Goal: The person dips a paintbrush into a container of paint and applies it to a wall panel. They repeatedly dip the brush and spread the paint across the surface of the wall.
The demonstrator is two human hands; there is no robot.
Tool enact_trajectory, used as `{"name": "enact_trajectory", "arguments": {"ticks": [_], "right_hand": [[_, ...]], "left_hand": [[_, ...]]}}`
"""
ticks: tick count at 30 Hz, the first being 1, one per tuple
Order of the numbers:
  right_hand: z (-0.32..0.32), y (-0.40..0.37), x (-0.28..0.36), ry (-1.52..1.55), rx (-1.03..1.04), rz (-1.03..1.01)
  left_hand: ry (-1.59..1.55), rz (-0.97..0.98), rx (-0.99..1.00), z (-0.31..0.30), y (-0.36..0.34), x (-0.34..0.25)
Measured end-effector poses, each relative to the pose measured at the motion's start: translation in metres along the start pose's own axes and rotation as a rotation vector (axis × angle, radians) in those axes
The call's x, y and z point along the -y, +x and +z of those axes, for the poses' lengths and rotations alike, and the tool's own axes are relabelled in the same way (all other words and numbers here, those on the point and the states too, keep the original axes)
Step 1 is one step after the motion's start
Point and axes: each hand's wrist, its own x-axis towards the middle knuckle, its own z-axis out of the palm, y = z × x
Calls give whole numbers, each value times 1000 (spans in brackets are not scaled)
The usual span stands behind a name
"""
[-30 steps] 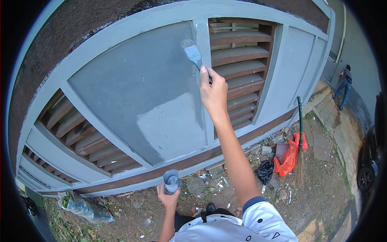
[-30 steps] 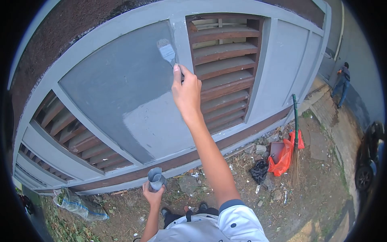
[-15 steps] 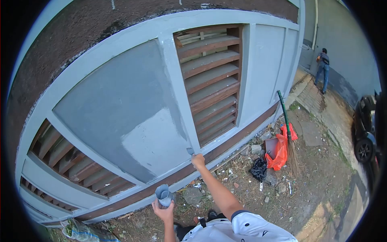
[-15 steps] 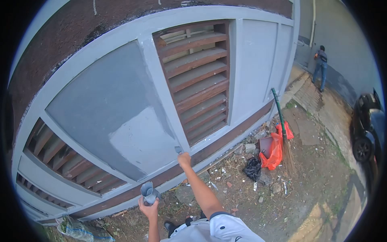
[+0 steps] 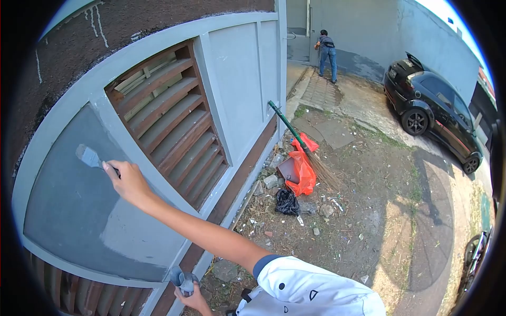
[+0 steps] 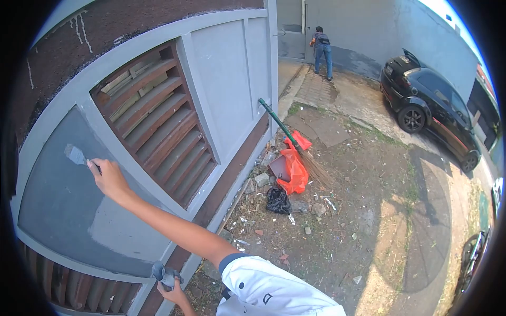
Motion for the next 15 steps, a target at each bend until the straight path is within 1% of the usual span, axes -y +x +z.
{"name": "enact_trajectory", "arguments": {"ticks": [1,3,5,7,9,11,13,15], "right_hand": [[7,2,-11,-2,2,0],[24,3,-56,-126,-177,44],[26,-12,-104,-43,-264,169],[17,-40,-134,-93,-300,326],[9,-73,-174,-221,-280,507],[3,-113,-227,-374,-290,542],[-12,-147,-276,-583,-94,803],[-20,-171,-298,-624,-105,999]], "left_hand": [[-27,-12,-5,0,-1,-4],[-38,-29,6,-2,0,-1],[-49,-38,12,-5,4,6],[-196,-4,-21,-7,6,17],[-156,-29,-26,-15,8,16],[-109,-53,-21,-25,11,18],[-93,-30,-8,-31,17,22],[-85,3,10,-40,24,30]]}}
